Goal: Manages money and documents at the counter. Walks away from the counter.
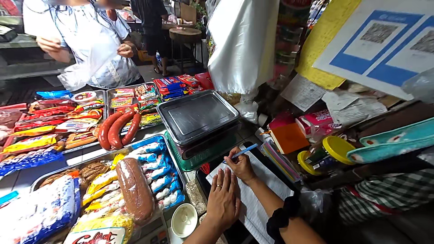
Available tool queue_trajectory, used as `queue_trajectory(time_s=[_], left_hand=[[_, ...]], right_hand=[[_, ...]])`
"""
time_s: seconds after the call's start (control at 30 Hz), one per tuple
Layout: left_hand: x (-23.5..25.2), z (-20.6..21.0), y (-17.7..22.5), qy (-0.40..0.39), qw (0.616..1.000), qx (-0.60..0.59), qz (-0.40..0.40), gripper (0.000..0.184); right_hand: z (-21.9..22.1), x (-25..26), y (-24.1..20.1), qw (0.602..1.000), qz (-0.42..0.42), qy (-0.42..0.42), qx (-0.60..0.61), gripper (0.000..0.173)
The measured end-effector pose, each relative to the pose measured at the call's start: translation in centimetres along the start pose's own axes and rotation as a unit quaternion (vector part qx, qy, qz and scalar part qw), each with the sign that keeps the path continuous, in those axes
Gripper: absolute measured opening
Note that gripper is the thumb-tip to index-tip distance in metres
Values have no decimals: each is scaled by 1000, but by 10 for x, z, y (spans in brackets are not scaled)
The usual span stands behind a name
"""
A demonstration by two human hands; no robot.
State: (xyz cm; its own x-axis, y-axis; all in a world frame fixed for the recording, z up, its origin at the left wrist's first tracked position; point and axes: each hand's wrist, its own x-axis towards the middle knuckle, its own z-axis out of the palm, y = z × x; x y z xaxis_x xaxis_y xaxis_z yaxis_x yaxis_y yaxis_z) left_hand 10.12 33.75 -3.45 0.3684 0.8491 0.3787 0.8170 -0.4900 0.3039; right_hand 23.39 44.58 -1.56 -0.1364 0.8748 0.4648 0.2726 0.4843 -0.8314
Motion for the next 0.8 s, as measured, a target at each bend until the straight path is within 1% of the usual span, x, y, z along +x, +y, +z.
queue_trajectory(time_s=[0.13, 0.3, 0.4, 0.53, 0.8], left_hand=[[0, -1, 1, -4, 1000, -3, 1, 64], [0, -1, 1, -10, 1000, -2, -3, 63], [0, 2, 0, 8, 1000, -8, 3, 63], [0, 2, -1, 11, 1000, -8, 4, 63], [0, 1, 0, 6, 1000, 1, 4, 64]], right_hand=[[-2, -1, -2, 1000, 8, 3, -5, 9], [0, 0, 0, 1000, 14, 14, 1, 11], [-1, -1, -1, 1000, 12, 8, -23, 11], [-2, 0, -1, 999, 26, 20, 3, 11], [0, 0, 1, 1000, 15, 10, 1, 10]])
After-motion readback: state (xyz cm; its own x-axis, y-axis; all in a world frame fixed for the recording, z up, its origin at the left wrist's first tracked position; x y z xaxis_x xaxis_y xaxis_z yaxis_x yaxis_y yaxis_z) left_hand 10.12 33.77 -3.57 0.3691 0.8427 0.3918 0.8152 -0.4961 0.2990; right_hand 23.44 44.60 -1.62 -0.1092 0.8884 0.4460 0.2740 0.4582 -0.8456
